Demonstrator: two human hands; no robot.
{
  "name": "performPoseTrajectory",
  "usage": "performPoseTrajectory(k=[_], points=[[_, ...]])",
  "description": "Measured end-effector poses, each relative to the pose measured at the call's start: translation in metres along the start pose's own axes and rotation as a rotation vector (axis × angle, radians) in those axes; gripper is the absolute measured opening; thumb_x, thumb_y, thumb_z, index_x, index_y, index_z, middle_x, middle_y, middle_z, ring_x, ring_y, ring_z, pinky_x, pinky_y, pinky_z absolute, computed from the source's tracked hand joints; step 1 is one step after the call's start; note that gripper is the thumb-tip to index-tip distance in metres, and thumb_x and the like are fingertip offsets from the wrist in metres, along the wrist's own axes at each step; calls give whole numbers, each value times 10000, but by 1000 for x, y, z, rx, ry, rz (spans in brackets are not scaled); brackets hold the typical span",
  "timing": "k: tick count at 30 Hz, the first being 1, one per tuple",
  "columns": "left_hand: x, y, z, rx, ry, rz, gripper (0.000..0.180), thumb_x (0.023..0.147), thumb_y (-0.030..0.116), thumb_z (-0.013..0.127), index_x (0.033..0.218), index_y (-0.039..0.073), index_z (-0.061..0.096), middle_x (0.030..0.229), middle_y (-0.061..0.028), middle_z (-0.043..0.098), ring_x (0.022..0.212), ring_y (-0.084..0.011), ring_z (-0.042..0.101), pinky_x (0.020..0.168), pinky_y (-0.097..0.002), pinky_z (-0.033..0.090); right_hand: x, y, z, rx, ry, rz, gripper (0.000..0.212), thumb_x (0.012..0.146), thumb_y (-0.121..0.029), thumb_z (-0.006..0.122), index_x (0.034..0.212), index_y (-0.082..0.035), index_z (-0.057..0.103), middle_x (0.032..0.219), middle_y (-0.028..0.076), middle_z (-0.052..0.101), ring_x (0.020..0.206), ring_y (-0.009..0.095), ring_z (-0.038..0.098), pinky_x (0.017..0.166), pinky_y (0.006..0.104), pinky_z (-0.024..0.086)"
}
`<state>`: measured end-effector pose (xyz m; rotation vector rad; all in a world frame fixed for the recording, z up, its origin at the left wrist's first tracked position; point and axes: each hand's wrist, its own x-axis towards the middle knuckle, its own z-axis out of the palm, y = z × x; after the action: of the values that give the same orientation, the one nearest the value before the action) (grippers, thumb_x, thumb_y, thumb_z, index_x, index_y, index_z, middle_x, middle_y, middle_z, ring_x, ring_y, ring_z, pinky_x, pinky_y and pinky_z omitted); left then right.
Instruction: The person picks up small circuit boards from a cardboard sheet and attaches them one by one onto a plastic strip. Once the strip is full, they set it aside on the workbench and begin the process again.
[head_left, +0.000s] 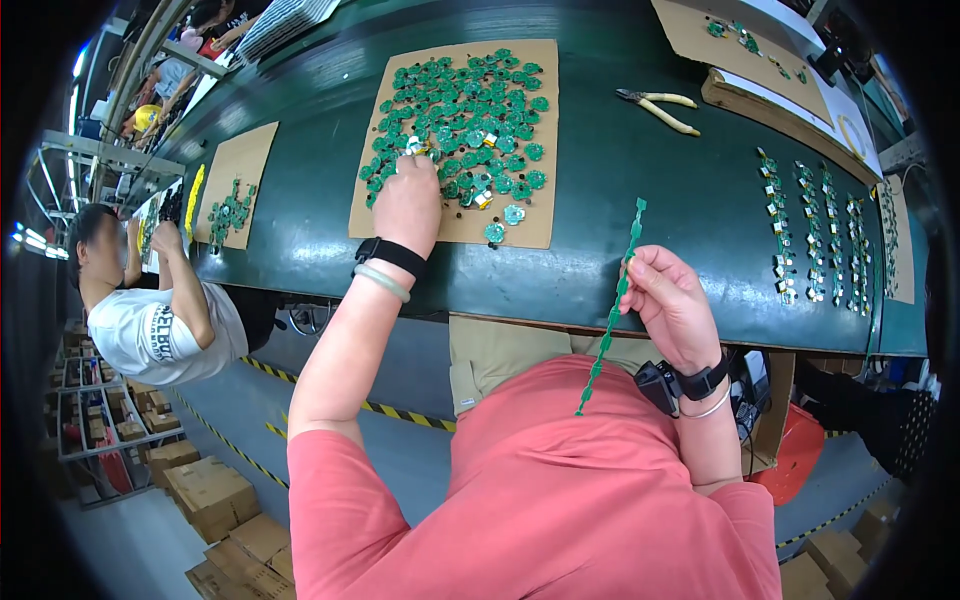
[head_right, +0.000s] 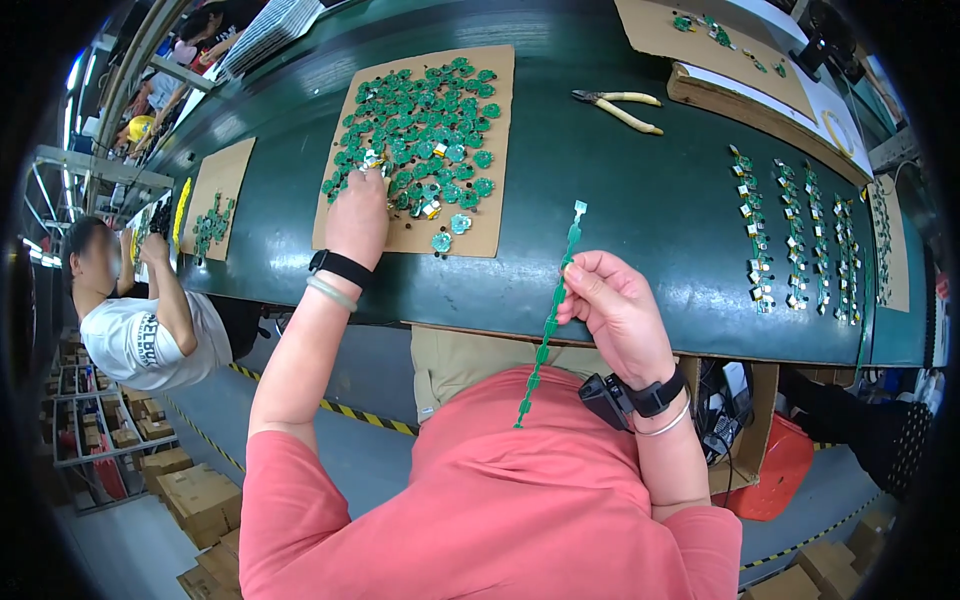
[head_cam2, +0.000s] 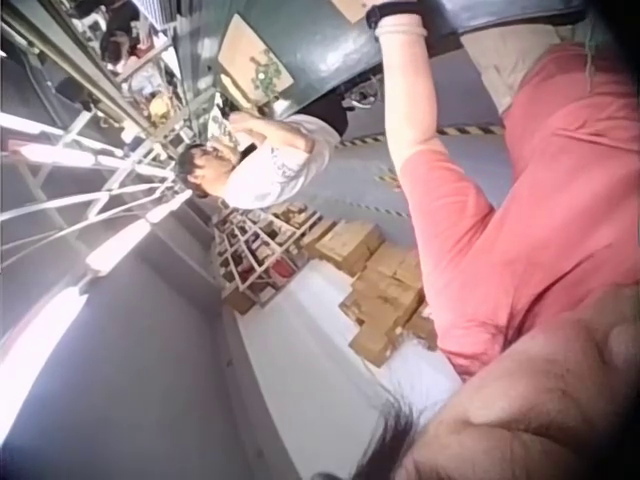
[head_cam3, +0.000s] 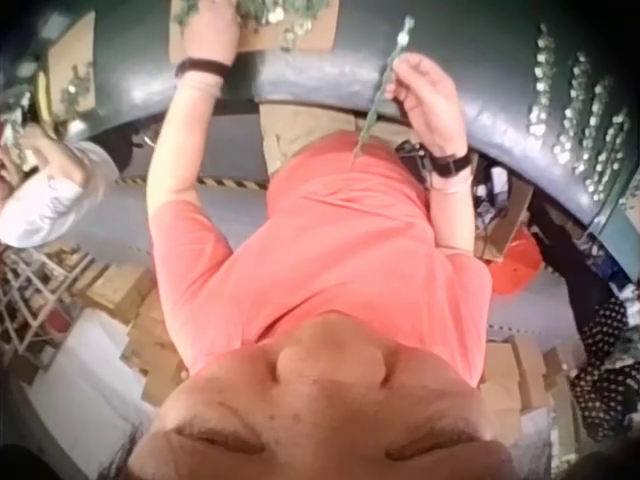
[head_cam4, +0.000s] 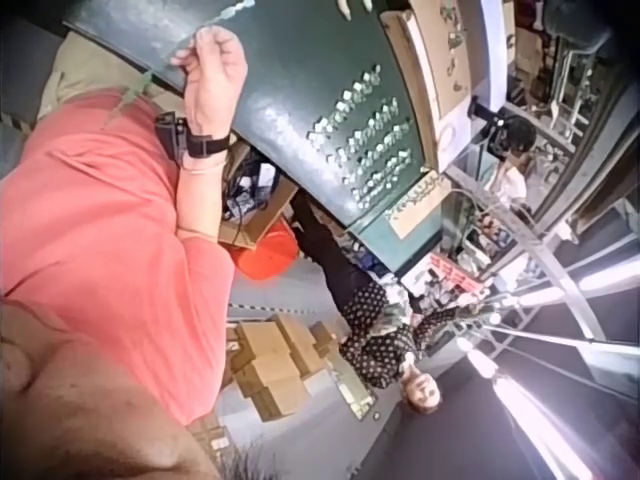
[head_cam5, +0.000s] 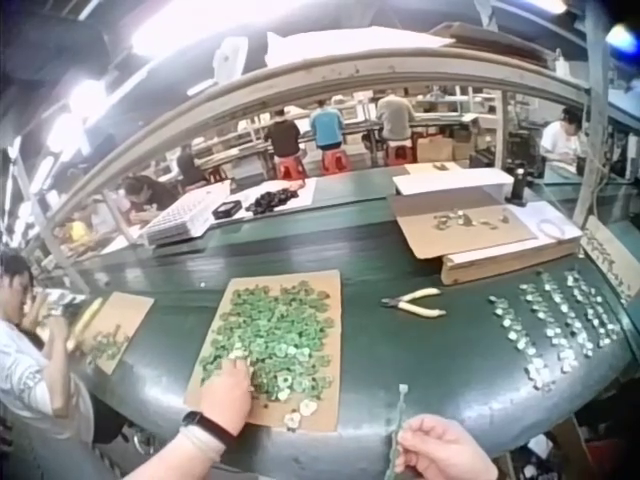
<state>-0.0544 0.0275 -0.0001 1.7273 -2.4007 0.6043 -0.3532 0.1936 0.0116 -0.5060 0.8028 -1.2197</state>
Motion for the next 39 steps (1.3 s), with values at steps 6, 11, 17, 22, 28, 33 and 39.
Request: performPoseTrajectory(k=[6, 11, 17, 22, 28, 33, 39], points=[[0, 2, -3, -213, -18, -55, 120, 910, 118, 542, 956, 10, 567, 881, -177, 568, 756, -343, 660, 636, -404, 559, 0, -1, -1, -17, 18, 8, 114, 975, -129, 566, 1009, -26, 599, 856, 42, 634, 686, 112, 625, 649, 252, 526], [-1, -29, -9, -597, -26, -74, 275, 899, 148, 564, 1128, -4, 586, 935, -204, 568, 914, -372, 615, 786, -444, 520, -3, 0, -5, -35, 17, 9, 115, 976, -132, 564, 1004, -25, 594, 857, 38, 629, 687, 108, 623, 644, 252, 525], [-27, -43, -42, -761, -160, -217, 384, 840, 137, 668, 1198, 27, 583, 1029, -196, 546, 963, -356, 585, 840, -424, 493, -4, -1, -12, -31, 35, 8, 107, 977, -133, 562, 991, -30, 584, 860, 37, 620, 686, 107, 616, 637, 253, 523], [-54, -23, -54, -758, -197, -156, 463, 771, 100, 748, 1198, 34, 583, 1071, -174, 520, 952, -335, 587, 847, -398, 495, -2, -5, -11, -38, 50, 18, 100, 976, -130, 562, 985, -32, 581, 868, 39, 615, 684, 107, 607, 636, 253, 523], [-52, -30, -33, -781, -172, -202, 487, 760, 86, 756, 1210, 46, 575, 1046, -154, 530, 964, -316, 585, 829, -393, 496, 0, -3, -10, -47, 52, 24, 99, 973, -127, 566, 992, -32, 582, 866, 41, 615, 683, 110, 608, 631, 254, 525], [-43, -39, -17, -799, -194, -219, 462, 760, 79, 748, 1183, 38, 566, 1011, -163, 549, 922, -323, 597, 788, -398, 500, -1, -3, -13, -49, 75, 20, 100, 972, -126, 566, 999, -31, 585, 855, 40, 617, 680, 113, 610, 623, 255, 526], [-41, -33, -24, -890, -216, -395, 411, 769, 84, 737, 1129, 16, 550, 1045, -188, 552, 873, -357, 606, 756, -425, 505, -1, -8, -16, -74, 110, 17, 103, 976, -122, 558, 1009, -29, 585, 845, 44, 624, 664, 118, 615, 604, 257, 529]])
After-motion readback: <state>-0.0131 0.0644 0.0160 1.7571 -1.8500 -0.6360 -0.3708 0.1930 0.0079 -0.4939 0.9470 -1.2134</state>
